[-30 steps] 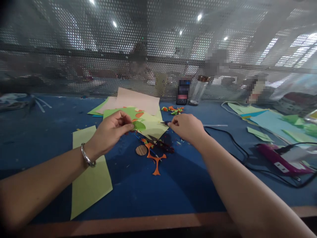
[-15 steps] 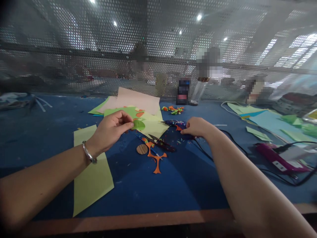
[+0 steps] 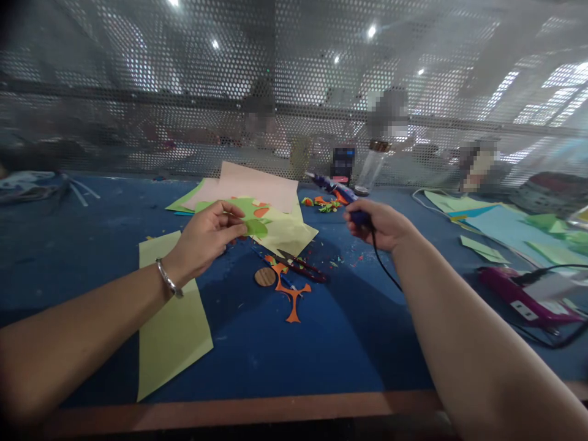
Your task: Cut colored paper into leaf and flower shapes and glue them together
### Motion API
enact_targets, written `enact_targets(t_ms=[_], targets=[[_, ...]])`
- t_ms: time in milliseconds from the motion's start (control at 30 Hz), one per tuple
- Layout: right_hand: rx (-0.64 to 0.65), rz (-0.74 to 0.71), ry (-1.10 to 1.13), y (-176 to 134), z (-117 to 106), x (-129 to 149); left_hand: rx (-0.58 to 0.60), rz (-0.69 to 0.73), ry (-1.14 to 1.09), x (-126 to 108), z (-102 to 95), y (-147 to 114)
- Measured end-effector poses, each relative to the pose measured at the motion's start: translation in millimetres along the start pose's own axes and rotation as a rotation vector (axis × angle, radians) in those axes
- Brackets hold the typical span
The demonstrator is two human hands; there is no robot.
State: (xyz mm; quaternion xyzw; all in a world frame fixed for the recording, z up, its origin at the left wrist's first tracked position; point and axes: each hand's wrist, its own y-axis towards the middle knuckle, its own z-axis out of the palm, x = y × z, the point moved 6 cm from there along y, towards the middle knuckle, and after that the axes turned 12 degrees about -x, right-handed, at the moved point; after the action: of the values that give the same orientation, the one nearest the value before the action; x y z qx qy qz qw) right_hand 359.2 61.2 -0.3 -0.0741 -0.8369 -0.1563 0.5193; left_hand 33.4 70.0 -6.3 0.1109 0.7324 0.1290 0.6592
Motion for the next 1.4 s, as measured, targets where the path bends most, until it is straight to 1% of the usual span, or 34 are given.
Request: enact_targets(t_ms=[67, 167, 233, 267, 400, 500, 533, 600, 667, 733, 833, 933, 1033, 1200, 1300, 1400], targets=[[0.034, 0.006, 0.150, -7, -1, 13, -0.016, -0.031, -0.003, 3, -0.6, 1], [0.022, -0.004, 0.367, -17, -2, 33, -0.027, -0.080, -0.022, 8, -0.8, 3], [0.010, -0.038, 0.455, -23, -1, 43, -0.018, -0.105, -0.059, 11, 0.1, 3], [-0.011, -0.074, 0.452, -25, -1, 48, -0.013, -0.116, -0.079, 13, 0.8, 4], [-0.118, -0.217, 0.324, -32, -3, 60, -0.017, -0.185, -0.109, 16, 2.6, 2], [-0.124, -0.217, 0.324, -33, -1, 63, -0.014, -0.236, -0.114, 15, 4.8, -1], [-0.111, -0.194, 0.373, -34, 0, 63, -0.009, -0.252, -0.117, 14, 5.6, -2], [-0.054, -0.141, 0.569, -35, 3, 64, -0.003, -0.288, -0.129, 14, 6.8, -3], [0.043, -0.099, 0.820, -39, 8, 67, 0.006, -0.322, -0.144, 16, 7.6, -3], [0.138, -0.055, 1.013, -42, 12, 70, 0.014, -0.345, -0.160, 18, 7.8, -2], [0.207, 0.002, 1.147, -46, 16, 71, 0.024, -0.361, -0.191, 20, 7.8, -2], [0.225, 0.013, 1.174, -50, 17, 74, 0.024, -0.379, -0.219, 20, 7.9, -3], [0.224, -0.018, 1.131, -55, 18, 80, 0.017, -0.397, -0.236, 17, 8.2, -6], [0.156, -0.106, 0.960, -63, 18, 87, 0.015, -0.398, -0.247, 12, 8.2, -8], [0.169, -0.143, 0.872, -65, 22, 88, 0.025, -0.376, -0.276, 11, 8.2, -8], [0.206, -0.141, 0.777, -64, 30, 84, 0.020, -0.346, -0.298, 10, 7.4, -7]])
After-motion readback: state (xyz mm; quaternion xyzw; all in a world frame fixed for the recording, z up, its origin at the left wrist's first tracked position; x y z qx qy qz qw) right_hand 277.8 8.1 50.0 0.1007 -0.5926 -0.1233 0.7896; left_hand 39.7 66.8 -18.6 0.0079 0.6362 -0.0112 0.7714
